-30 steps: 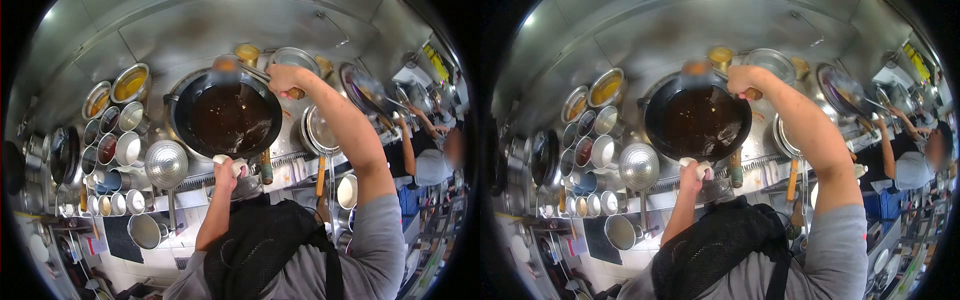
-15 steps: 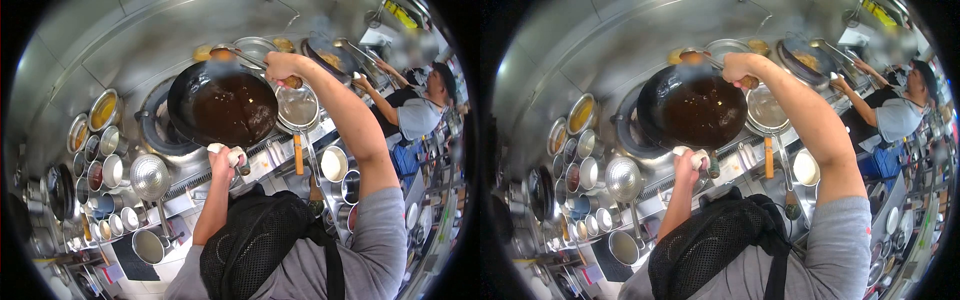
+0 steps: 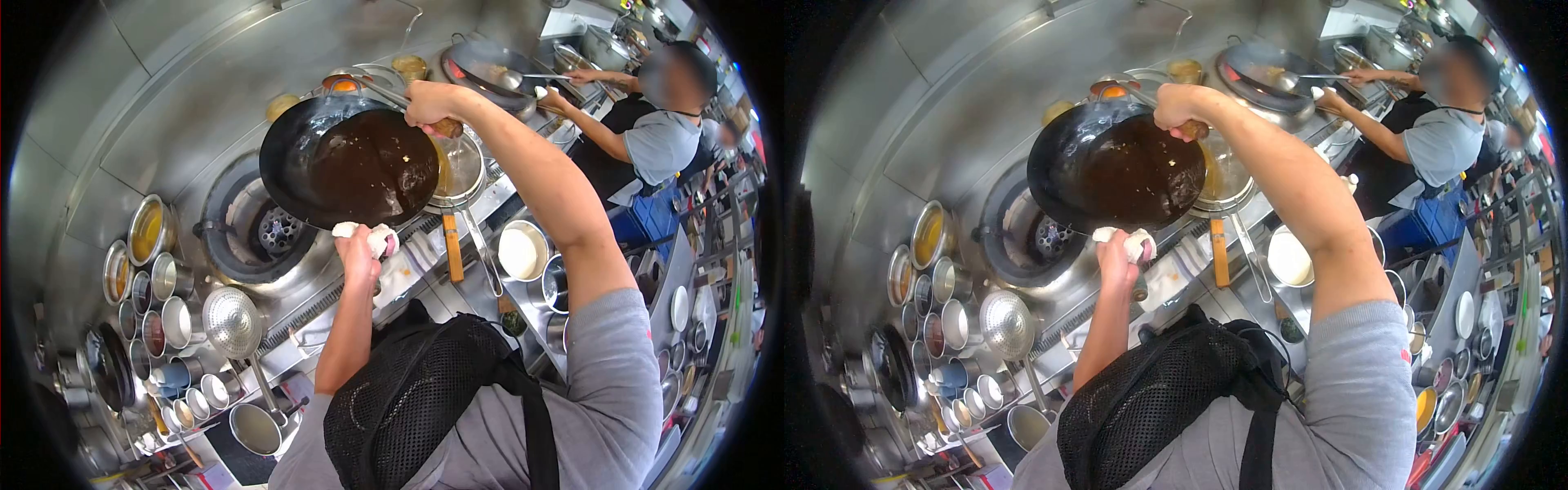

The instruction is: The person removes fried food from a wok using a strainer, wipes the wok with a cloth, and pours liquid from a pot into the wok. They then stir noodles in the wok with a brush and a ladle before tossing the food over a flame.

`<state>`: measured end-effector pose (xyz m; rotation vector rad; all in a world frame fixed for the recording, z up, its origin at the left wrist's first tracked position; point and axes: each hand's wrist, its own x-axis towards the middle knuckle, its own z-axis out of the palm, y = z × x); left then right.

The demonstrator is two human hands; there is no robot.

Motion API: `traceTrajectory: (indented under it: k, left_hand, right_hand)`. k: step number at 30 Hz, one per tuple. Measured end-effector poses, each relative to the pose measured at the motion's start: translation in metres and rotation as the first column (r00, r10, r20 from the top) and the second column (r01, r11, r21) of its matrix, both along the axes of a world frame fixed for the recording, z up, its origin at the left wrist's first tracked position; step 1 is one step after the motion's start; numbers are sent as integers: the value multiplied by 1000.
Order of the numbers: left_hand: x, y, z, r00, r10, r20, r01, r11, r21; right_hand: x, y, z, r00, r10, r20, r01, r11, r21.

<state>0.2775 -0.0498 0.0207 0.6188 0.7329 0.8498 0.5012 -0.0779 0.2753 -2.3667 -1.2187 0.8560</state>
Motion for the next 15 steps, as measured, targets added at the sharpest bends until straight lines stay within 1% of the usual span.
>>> traceTrajectory:
  k: [3,5,6,7,9,11,13,15]
  left_hand:
    - [6,-2,-2,1000,8,-11,-8,1000,10]
    - [9,-4,2,1000,13,-15,-13,1000,16]
    - [11,-4,3,999,14,-47,-13,1000,20]
    - [13,-5,3,997,16,-79,-14,1000,24]
    - [18,-5,-1,996,30,-85,-28,999,22]
    - [20,-4,-5,995,38,-92,-37,999,18]
    - [22,-4,-1,996,15,-82,-10,998,69]
    - [23,-4,2,997,1,-83,5,997,76]
  right_hand:
    - [12,1,-10,1000,20,7,-20,1000,6]
    - [21,1,-14,999,17,-28,-17,1000,17]
    - [23,-1,-15,999,21,-30,-20,1000,19]
    - [25,-3,-16,999,13,-37,-12,999,31]
    - [27,-4,-17,999,6,-45,-4,999,45]
    - [26,-6,-16,998,-17,-65,19,1000,21]
    - [28,-8,-15,997,-22,-67,24,999,28]
    - [31,-10,-16,997,-26,-70,28,999,34]
